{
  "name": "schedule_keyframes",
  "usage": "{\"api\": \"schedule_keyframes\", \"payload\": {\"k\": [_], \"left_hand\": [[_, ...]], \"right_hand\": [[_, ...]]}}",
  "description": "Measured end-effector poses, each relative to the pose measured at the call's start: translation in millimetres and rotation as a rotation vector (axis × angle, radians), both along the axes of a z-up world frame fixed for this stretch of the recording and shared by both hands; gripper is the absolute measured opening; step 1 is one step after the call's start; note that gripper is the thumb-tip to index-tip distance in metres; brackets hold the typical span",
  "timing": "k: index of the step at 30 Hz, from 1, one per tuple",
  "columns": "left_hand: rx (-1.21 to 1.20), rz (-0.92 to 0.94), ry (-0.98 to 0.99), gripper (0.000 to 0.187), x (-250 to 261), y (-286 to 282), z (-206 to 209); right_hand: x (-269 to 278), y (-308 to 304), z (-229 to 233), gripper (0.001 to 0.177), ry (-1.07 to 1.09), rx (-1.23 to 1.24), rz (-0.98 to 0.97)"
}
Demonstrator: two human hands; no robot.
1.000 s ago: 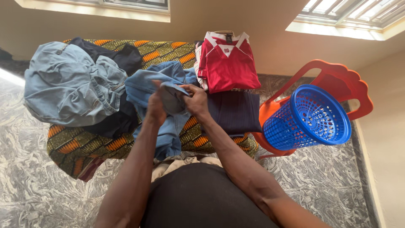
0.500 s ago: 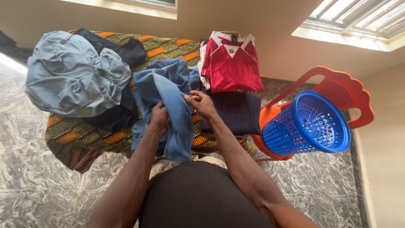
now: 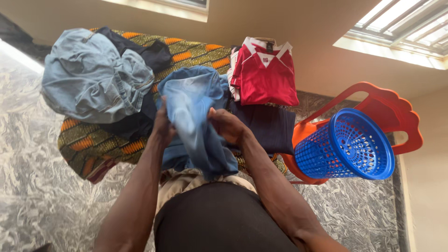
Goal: The person folds two pairs of jeans on a patterned table. They first fold a dark blue pair, then a light blue pair, smoothing and aligning each before stacking them. A red chair with a blue basket and other folded clothes are visible nearby.
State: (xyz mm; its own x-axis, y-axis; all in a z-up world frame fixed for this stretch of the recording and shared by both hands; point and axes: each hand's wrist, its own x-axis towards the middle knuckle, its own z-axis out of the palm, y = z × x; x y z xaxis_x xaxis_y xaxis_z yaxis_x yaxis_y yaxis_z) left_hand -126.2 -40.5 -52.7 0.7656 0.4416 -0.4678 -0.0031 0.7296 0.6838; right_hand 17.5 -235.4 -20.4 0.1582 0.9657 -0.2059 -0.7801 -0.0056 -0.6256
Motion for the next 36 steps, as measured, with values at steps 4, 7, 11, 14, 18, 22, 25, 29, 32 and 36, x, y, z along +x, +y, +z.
{"api": "schedule_keyframes", "payload": {"k": [4, 7, 11, 14, 18, 22, 25, 29, 32, 36], "left_hand": [[0.073, -0.065, -0.205, 0.029, 15.8, -16.1, -5.3], [0.045, -0.166, -0.269, 0.036, 25.3, -37.6, -21.8], [0.02, -0.361, -0.261, 0.036, -4.4, -36.4, -37.6], [-0.002, -0.548, -0.206, 0.036, -20.5, -31.8, -38.1], [-0.113, -0.336, -0.15, 0.042, -41.7, -24.8, -23.4], [-0.186, -0.186, -0.13, 0.04, -23.5, -20.6, -9.4], [-0.207, -0.062, -0.157, 0.039, -19.3, -17.0, -3.4], [-0.223, 0.011, -0.248, 0.037, -4.2, -9.9, 5.9], [-0.203, 0.024, -0.286, 0.037, 1.6, -1.0, 20.0], [-0.159, 0.017, -0.35, 0.037, 13.3, 10.3, 43.4]], "right_hand": [[-11.1, 19.2, -10.4, 0.064, -0.623, -0.498, -0.234], [-3.9, 14.4, -18.7, 0.07, -0.532, -0.711, -0.516], [-4.3, 13.9, -24.5, 0.065, -0.416, -0.641, -0.487], [-5.6, 6.1, -20.1, 0.044, -0.337, -0.522, -0.41], [-23.5, 9.3, -3.5, 0.041, -0.289, -0.448, -0.414], [-20.2, 7.2, 16.4, 0.023, -0.162, -0.04, -0.336], [-23.7, 9.4, 16.3, 0.017, -0.082, -0.05, -0.205], [-18.0, -0.2, -0.6, 0.016, -0.17, -0.139, -0.069], [-13.2, -13.3, -16.6, 0.018, -0.183, -0.206, -0.086], [-1.6, -30.0, -24.8, 0.036, -0.182, -0.222, -0.266]]}}
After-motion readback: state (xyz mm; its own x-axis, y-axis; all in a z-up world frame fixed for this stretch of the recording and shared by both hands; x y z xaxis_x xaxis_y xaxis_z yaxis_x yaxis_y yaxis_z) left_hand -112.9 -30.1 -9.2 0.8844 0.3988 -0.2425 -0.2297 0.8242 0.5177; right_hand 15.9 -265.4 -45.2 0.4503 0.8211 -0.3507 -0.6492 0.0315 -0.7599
